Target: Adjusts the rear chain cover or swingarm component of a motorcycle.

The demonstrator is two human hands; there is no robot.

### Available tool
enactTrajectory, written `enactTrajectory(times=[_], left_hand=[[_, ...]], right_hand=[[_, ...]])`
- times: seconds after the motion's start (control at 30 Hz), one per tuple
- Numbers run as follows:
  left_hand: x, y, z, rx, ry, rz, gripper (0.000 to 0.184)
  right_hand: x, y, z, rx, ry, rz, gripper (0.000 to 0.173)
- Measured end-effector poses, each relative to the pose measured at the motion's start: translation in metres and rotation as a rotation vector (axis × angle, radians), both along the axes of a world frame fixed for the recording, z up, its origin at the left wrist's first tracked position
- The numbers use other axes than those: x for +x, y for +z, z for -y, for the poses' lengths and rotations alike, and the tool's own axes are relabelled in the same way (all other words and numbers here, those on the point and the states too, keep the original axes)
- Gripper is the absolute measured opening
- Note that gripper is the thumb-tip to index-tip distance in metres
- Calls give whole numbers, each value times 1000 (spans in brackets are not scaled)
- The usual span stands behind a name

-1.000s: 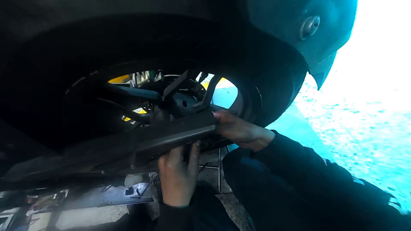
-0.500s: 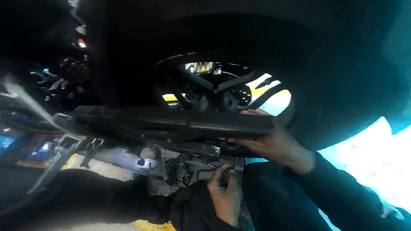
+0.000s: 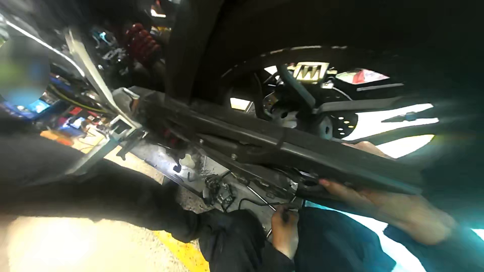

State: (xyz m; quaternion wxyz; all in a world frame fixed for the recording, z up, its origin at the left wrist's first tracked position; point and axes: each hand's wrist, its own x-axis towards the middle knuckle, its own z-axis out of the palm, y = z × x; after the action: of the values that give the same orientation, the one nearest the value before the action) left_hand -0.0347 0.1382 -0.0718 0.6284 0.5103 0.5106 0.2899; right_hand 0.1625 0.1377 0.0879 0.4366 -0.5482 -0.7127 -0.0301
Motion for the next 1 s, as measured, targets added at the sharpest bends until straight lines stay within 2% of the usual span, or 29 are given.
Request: enactTrajectory(times=[0.1, 0.2, 0.27, 0.4, 0.5, 0.6, 0.73, 0.8, 0.83, 0.87, 0.9, 0.93, 0.97, 1.0], left_hand=[[3, -3, 5, 5, -58, -10, 25], [9, 0, 13, 43, -172, -78, 28], [8, 1, 17, 66, -209, -117, 30], [8, -2, 15, 72, -184, -107, 30], [7, 4, 16, 180, -210, -178, 31], [3, 33, 30, 473, -223, -214, 26], [-7, 93, 28, 1098, -57, -153, 16], [-17, 130, 11, 1361, -32, -228, 15], [-21, 146, -1, 1476, -74, -283, 17], [-23, 158, -13, 1586, -136, -331, 23], [-25, 167, -25, 1682, -223, -392, 30], [-26, 173, -36, 1754, -311, -478, 37], [-24, 176, -45, 1811, -369, -563, 41], [-23, 177, -51, 1851, -400, -645, 42]], right_hand=[[0, 1, -6, 42, -18, -14, 51], [-4, -2, -6, 137, -59, 92, 46], [-15, 12, -2, 132, -51, 114, 40], [-35, 42, -7, 194, -49, -49, 26], [-23, 30, -1, 13, -52, -23, 32], [7, 3, 2, -31, 97, -46, 36], [20, 30, 13, -212, 216, -15, 32], [23, 31, 8, -269, 262, 4, 29], [29, 8, -2, -109, 335, -27, 24], [32, -31, -26, 245, 503, -146, 25], [29, -38, -31, 295, 565, -207, 27], [26, -14, -9, 25, 488, -217, 26], [23, 1, 0, -114, 480, -304, 25], [21, 6, 2, -151, 493, -386, 23]])
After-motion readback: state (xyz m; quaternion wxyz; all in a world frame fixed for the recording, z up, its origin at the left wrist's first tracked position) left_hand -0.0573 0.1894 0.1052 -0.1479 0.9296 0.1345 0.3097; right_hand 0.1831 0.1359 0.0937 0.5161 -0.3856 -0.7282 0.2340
